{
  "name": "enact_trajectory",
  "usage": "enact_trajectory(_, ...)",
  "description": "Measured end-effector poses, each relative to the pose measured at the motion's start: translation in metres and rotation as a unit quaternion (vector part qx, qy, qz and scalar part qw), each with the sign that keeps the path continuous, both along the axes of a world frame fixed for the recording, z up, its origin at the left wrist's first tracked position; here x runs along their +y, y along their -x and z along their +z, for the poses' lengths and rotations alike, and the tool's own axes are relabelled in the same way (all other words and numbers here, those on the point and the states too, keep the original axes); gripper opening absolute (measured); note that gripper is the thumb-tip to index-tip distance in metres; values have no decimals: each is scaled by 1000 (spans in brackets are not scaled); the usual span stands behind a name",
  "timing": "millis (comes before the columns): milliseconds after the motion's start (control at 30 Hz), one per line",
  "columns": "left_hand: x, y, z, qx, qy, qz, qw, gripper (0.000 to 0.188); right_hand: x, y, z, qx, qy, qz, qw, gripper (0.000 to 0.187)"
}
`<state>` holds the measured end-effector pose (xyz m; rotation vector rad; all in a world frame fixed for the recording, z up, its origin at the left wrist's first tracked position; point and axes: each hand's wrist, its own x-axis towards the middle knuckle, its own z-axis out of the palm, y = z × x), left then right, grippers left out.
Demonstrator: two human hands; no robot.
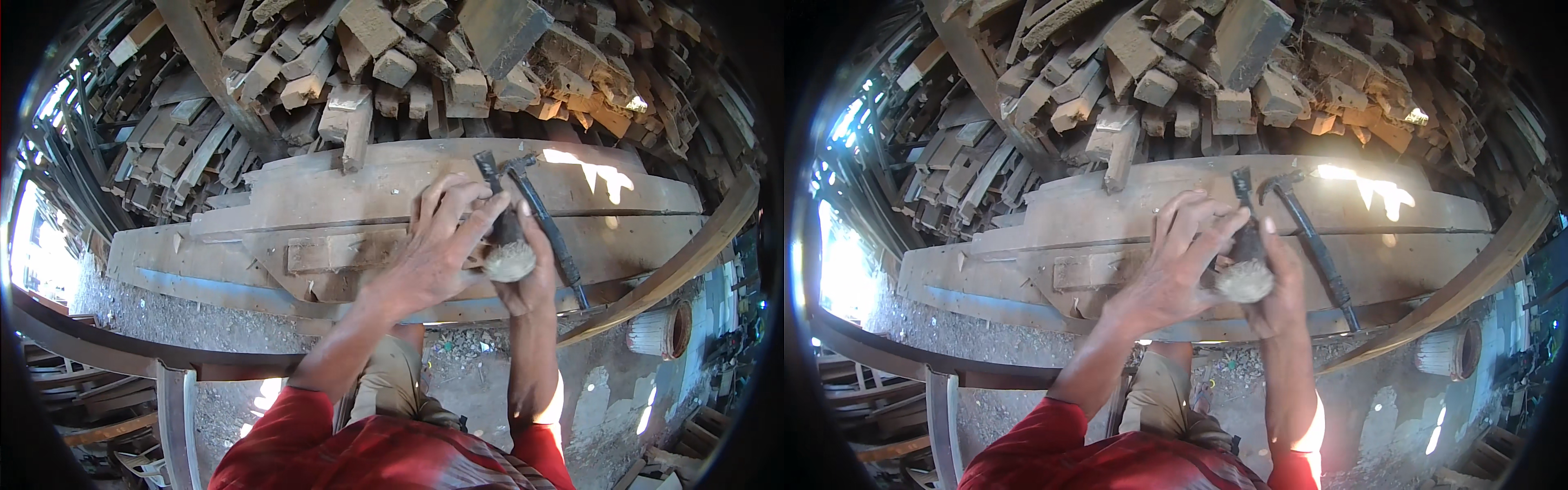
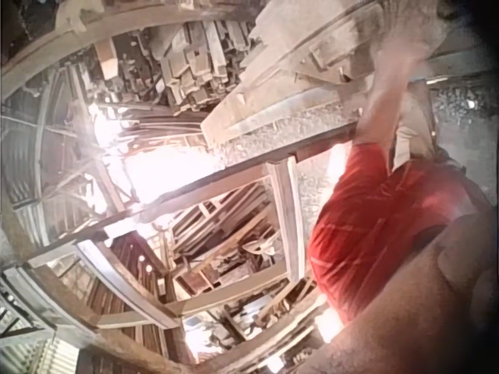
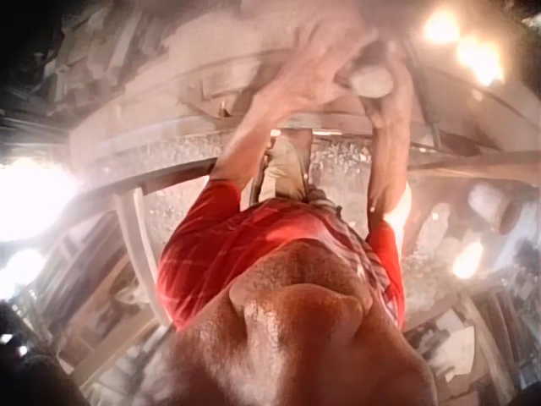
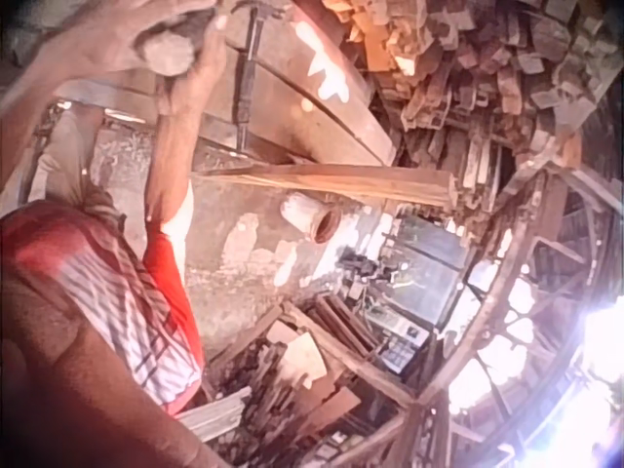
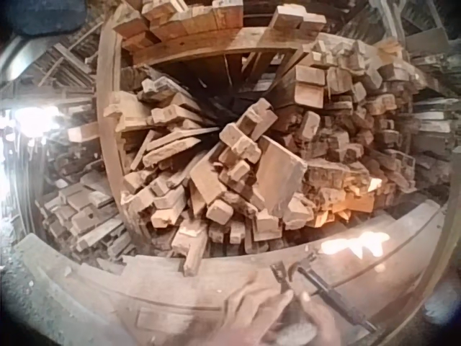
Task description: The person uses a hammer and chisel to carve a notch into a piece of wood, then uses the hammer to drive a nail into a smaller wooden block.
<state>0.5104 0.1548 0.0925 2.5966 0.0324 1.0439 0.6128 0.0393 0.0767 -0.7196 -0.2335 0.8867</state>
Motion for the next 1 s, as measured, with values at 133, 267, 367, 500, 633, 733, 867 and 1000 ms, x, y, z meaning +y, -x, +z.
enact_trajectory(133, 67, -28, 14, 12, 113, -54, 992, 52, -57, -60, -6, -263, 182, -101, 942, 45)
enact_trajectory(267, 205, -92, 67, -182, 35, 178, 966, 32, -85, -126, -16, -454, 360, -195, 791, 47)
enact_trajectory(367, 296, -153, 96, -209, -180, 240, 931, 32, -124, -190, -52, -430, 341, -197, 812, 45)
enact_trajectory(500, 296, -179, 115, -34, -76, 224, 971, 27, -144, -208, -70, -364, 380, -157, 836, 36)
enact_trajectory(633, 322, -183, 113, -99, -133, 192, 967, 20, -138, -212, -102, -340, 407, -194, 825, 40)
enact_trajectory(733, 326, -174, 120, -101, -87, 166, 977, 19, -139, -209, -99, -384, 378, -188, 821, 41)
enact_trajectory(867, 356, -140, 113, 41, 201, 116, 972, 30, -141, -216, -103, -378, 401, -197, 811, 45)
enact_trajectory(1000, 303, -100, 95, 16, 383, 42, 923, 25, -139, -213, -106, -396, 378, -225, 806, 43)
